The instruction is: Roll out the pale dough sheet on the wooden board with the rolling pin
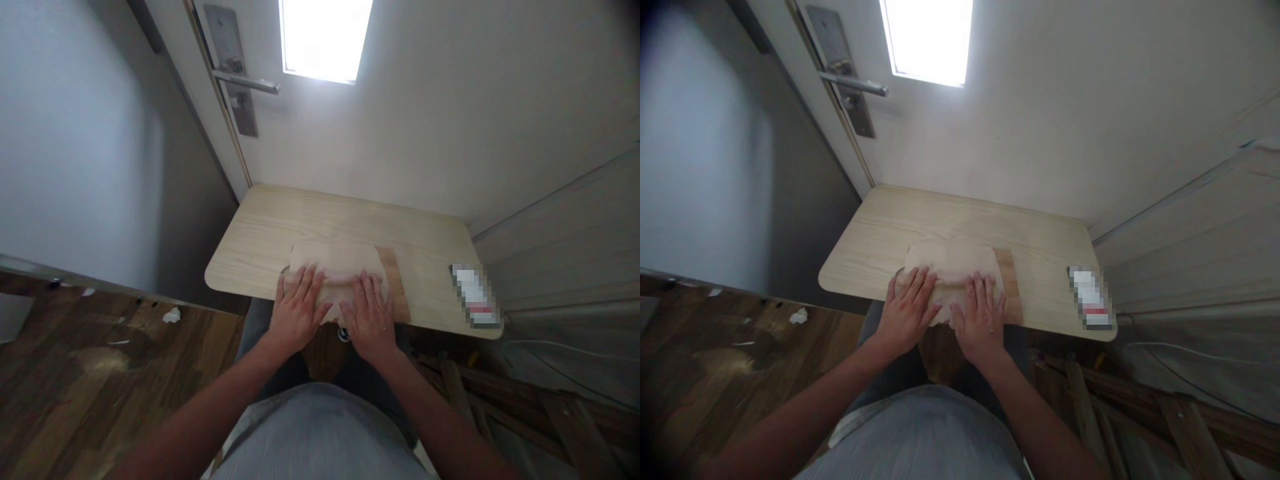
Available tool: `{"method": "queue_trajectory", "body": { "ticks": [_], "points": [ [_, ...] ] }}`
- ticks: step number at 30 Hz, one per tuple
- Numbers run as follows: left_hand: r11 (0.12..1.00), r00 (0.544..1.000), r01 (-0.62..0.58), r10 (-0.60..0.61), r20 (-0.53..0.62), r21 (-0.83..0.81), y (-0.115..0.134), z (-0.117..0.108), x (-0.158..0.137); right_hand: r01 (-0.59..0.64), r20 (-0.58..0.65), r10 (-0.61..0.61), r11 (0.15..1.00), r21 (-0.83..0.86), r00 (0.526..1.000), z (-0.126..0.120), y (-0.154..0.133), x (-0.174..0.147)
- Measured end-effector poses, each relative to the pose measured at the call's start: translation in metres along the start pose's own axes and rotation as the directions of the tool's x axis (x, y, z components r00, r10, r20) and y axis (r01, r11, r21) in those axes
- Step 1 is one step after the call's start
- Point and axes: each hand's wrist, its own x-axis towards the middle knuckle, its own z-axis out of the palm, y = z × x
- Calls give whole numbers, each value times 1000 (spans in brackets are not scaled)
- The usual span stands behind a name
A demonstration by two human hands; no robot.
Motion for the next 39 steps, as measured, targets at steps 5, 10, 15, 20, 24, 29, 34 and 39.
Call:
{"method": "queue_trajectory", "body": {
  "ticks": [5, 10, 15, 20, 24, 29, 34, 39],
  "points": [
    [999, 999, 40, -40, -30, -16, -15, 2, 48, -27, -10, 27, 1000, -2, 1000, 13, 4, 51],
    [996, 996, 93, -93, -15, -18, -35, 5, 108, -59, 5, 59, 998, -5, 998, 25, 11, 109],
    [992, 987, 125, -121, 102, -30, -54, 9, 159, -90, 39, 91, 995, -33, 995, 31, 15, 153],
    [991, 981, 127, -121, 152, -36, -58, 9, 169, -102, 43, 103, 995, -9, 994, 28, 14, 162],
    [996, 995, 88, -87, 38, -25, -45, 4, 133, -63, 30, 62, 998, 18, 998, 23, 9, 127],
    [997, 1000, 23, -22, 19, -72, -25, -4, 62, -5, -11, 6, 999, 38, 1000, 7, -5, 53],
    [991, 999, -22, 28, 40, -129, -22, -14, 21, 49, 10, -50, 994, 99, 999, -13, 5, 16],
    [989, 999, 34, -31, 23, -142, -35, -22, 26, 23, 10, -25, 993, 119, 1000, -10, 39, 39]
  ]
}}
